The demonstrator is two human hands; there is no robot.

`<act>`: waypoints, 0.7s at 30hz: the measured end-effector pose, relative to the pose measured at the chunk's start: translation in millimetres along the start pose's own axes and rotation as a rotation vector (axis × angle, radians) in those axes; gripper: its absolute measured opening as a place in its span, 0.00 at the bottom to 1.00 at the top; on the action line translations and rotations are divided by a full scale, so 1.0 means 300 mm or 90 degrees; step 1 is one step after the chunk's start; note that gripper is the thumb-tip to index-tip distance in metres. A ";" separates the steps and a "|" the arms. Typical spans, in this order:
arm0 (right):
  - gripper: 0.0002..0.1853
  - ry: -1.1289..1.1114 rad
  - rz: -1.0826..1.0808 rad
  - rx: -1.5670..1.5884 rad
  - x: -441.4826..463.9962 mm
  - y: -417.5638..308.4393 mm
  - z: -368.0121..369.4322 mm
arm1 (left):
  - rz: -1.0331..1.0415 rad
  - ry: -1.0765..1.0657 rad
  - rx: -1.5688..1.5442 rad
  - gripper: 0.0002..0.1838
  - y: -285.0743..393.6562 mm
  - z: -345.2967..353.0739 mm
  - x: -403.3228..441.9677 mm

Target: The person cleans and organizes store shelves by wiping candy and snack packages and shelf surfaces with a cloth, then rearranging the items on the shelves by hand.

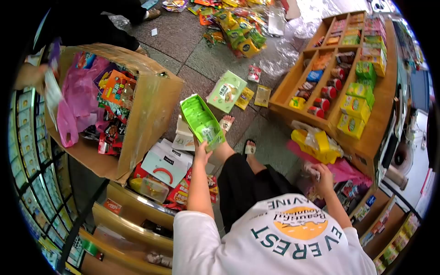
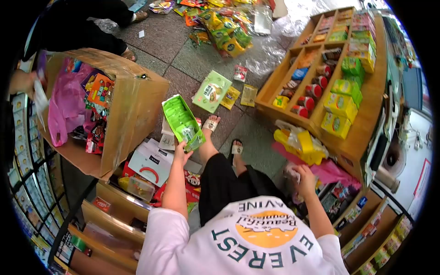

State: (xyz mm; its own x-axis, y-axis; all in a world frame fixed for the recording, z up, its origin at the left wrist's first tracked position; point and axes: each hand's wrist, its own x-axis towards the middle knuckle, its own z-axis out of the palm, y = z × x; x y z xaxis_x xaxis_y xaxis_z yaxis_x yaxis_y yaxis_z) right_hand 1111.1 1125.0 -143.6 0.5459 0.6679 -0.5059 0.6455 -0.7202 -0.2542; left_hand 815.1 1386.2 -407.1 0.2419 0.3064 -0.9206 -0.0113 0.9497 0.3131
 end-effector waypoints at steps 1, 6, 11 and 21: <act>0.17 -0.010 -0.007 -0.014 0.011 0.012 0.023 | -0.008 -0.018 -0.017 0.34 -0.001 -0.017 0.036; 0.17 -0.071 -0.014 0.000 0.076 0.017 0.131 | 0.042 -0.026 -0.121 0.19 -0.025 -0.047 0.279; 0.14 -0.085 -0.034 0.009 0.113 0.068 0.238 | 0.056 0.091 -0.001 0.19 0.034 -0.009 0.515; 0.13 -0.047 0.060 0.004 0.086 0.055 0.284 | 0.174 0.092 0.167 0.27 0.299 -0.084 0.784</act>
State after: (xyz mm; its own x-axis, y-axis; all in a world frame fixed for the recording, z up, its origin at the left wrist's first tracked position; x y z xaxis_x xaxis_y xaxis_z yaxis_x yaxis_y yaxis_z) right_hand 1090.3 1114.3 -231.1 0.5623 0.5820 -0.5874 0.5896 -0.7803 -0.2087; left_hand 846.4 1545.2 -601.5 0.1257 0.5691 -0.8126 0.1962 0.7887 0.5827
